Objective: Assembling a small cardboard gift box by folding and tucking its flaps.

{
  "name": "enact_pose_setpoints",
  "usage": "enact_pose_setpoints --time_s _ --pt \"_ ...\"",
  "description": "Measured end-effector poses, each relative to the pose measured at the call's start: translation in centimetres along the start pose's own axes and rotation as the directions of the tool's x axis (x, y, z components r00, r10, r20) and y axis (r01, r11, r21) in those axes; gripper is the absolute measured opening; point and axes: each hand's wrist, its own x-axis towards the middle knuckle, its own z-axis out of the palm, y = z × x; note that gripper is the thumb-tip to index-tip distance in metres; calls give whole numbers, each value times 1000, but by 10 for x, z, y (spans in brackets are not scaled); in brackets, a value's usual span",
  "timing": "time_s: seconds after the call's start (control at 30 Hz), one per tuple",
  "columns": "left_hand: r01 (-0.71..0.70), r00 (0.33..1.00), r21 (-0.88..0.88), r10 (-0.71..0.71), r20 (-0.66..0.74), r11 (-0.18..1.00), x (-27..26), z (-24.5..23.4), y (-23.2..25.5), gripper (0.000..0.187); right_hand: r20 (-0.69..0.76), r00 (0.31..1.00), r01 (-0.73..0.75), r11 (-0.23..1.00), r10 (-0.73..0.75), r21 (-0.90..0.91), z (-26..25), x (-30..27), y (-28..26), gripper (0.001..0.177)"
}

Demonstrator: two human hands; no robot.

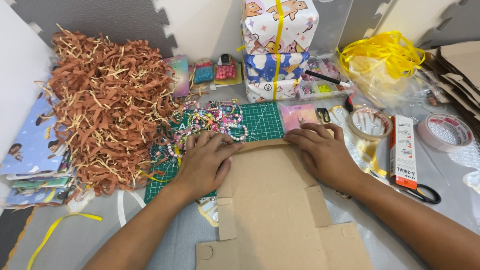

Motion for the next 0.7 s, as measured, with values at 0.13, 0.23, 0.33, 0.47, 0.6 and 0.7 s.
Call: enact_pose_setpoints --time_s 0.13,0.23,0.33,0.47,0.6,0.7 --pt "-84 995 110 90 -48 990 -2 1 4 39 -52 993 98 992 -102 -79 3 -3 5 35" --pt "-107 992 140 116 -54 984 -4 4 6 37 -79 988 130 991 -133 -43 4 -3 5 27" --pt "-96 994 93 101 -46 991 -4 1 9 40 -96 987 132 991 -130 14 3 -3 3 29" --pt "-53 999 157 50 19 986 0 -3 22 50 4 993 120 993 -120 -11 3 -3 6 44" --pt "12 977 191 -53 208 981 8 -15 57 76 87 992 89 995 -86 -33 -7 -2 -5 53" --pt "13 963 150 -52 263 989 16 -27 65 89 156 983 100 994 -92 -41 -9 -2 -14 58"
